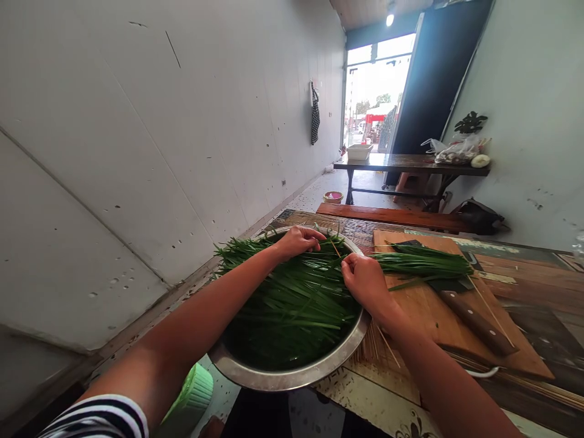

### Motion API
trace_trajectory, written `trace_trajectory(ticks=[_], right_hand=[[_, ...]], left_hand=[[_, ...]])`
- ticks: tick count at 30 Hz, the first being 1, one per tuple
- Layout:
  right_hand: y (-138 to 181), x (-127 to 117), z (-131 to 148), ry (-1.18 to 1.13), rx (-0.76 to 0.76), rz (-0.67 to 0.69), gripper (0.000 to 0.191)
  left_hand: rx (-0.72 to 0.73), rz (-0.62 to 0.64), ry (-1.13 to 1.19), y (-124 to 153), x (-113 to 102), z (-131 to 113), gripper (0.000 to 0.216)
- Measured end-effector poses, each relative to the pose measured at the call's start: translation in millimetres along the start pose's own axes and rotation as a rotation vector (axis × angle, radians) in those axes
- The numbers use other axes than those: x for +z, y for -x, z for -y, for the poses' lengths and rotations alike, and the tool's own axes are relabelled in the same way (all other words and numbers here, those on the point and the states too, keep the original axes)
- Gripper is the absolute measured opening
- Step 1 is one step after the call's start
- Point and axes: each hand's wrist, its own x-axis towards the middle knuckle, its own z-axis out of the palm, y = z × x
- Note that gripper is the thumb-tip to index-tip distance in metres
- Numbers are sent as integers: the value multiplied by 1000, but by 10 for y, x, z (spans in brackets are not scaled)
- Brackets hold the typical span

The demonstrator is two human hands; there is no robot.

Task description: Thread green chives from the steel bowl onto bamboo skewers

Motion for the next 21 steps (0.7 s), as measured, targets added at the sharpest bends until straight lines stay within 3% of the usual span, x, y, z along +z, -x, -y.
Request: trace_trajectory(ticks=[12,14,18,19,21], right_hand=[[4,0,8,10,9,8,21],[2,2,4,8,7,-2,21],[-2,1,-4,-7,-4,1,22],[-2,2,-6,-8,-3,6,22],[-1,5,-11,-7,2,11,22]], left_hand=[[8,20,-69,52,-29,-65,38],[27,88,-87,103,-52,-133,37],[156,375,-150,161,-128,-234,33],[181,377,-173,151,-144,-233,31],[195,225,-237,107,-154,-196,29]])
